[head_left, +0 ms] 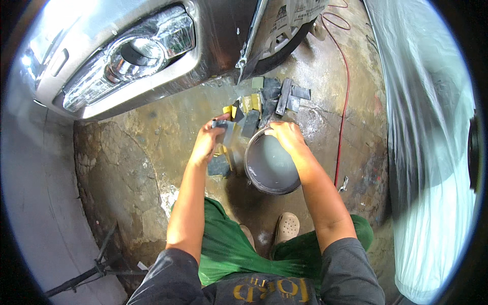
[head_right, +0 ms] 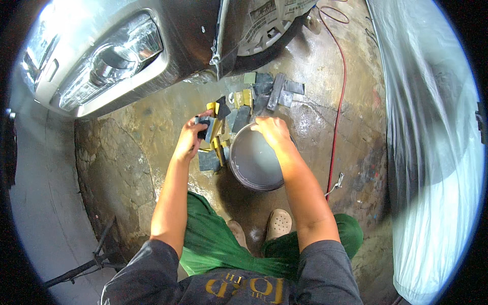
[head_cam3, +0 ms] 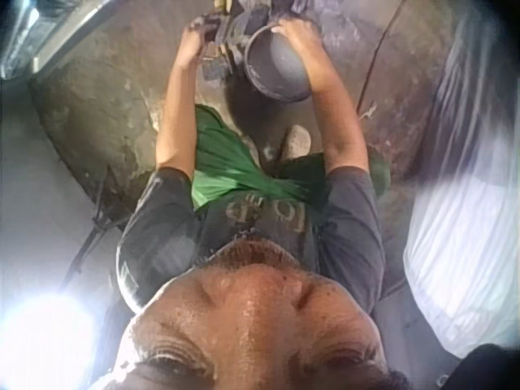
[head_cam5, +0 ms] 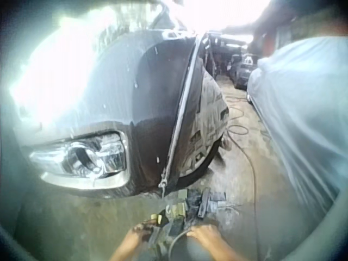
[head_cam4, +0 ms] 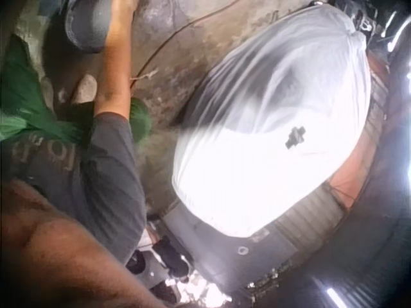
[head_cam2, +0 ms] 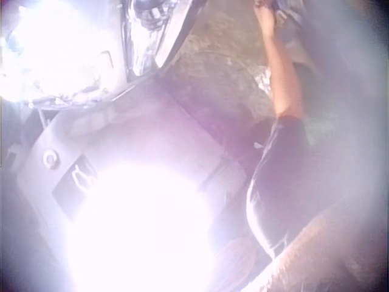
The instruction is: The person sands the front fender of a dark-colored car using a sanding block and water. They repeatedly wet the sanding block in a bucket and rub the fender surface, occasionally touching the area with their hand.
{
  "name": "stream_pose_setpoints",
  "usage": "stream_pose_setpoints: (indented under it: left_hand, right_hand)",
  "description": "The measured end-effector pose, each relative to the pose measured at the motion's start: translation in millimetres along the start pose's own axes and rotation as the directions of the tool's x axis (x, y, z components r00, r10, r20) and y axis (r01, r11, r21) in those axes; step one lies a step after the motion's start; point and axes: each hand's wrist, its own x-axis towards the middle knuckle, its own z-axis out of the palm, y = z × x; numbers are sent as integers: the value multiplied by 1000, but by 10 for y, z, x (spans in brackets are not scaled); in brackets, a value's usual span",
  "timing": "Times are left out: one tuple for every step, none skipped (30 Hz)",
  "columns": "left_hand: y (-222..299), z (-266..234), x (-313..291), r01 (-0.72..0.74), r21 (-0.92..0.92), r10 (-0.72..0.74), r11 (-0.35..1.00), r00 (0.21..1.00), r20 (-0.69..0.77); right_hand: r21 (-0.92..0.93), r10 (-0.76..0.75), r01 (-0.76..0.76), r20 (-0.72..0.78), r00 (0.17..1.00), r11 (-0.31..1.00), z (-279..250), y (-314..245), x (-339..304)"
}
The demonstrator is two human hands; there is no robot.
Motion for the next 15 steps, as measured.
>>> stream_pose_setpoints:
  left_hand:
    - [23, 10, -88, -18, -95, 19, 995, 1000, 18]
    - [43, 53, -160, -40, -129, 42, 991, 999, 15]
    - [67, 94, -226, -62, -162, 65, 985, 998, 14]
    - [100, 137, -299, -86, -193, 90, 977, 996, 11]
    - [156, 248, -347, -100, -199, 105, 975, 994, 14]
    - [190, 344, -355, -113, -204, 119, 972, 993, 19]
    - [178, 385, -352, -144, -135, 148, 980, 989, 20]
    - [142, 407, -291, -220, -9, 220, 975, 975, 38]
    - [104, 464, -271, -327, 202, 321, 923, 945, 65]
    - [100, 521, -290, -409, 408, 409, 816, 908, 93]
    - [156, 602, -339, -408, 485, 396, 773, 909, 132]
    - [120, 688, -317, -456, 611, 429, 647, 880, 203]
    - [62, 775, -312, -493, 626, 427, 605, 864, 268]
    - [70, 878, -348, -527, 637, 422, 563, 846, 327]
    - [77, 967, -396, -523, 664, 376, 535, 851, 367]
  right_hand:
    - [-44, 53, -54, -42, 998, 998, 6, 56, 23]
    - [-42, 117, -119, -63, 991, 992, 12, 95, 49]
    - [-38, 183, -186, -84, 980, 982, 15, 136, 73]
    - [-32, 247, -251, -105, 963, 967, 18, 168, 88]
    - [-8, 291, -292, -71, 954, 956, 1, 247, 111]
    - [-25, 181, -195, -273, 945, 980, 28, 287, 124]
    - [-66, 53, -93, -451, 891, 994, 66, 246, 139]
    - [-125, -77, 0, -605, 792, 992, 86, 226, 142]
    - [-30, -47, 36, -572, 819, 999, 63, 242, 171]
    - [447, 236, -47, -377, 895, 893, -39, 37, 222]
    - [796, 393, -190, -65, 917, 574, -237, -245, 255]
    - [925, 396, -355, 278, 875, 135, -445, -427, 260]
    - [893, 308, -424, 451, 838, -153, -591, -498, 269]
    - [922, 276, -376, 388, 880, -96, -724, -601, 205]
    - [946, 240, -322, 323, 915, -46, -851, -713, 139]
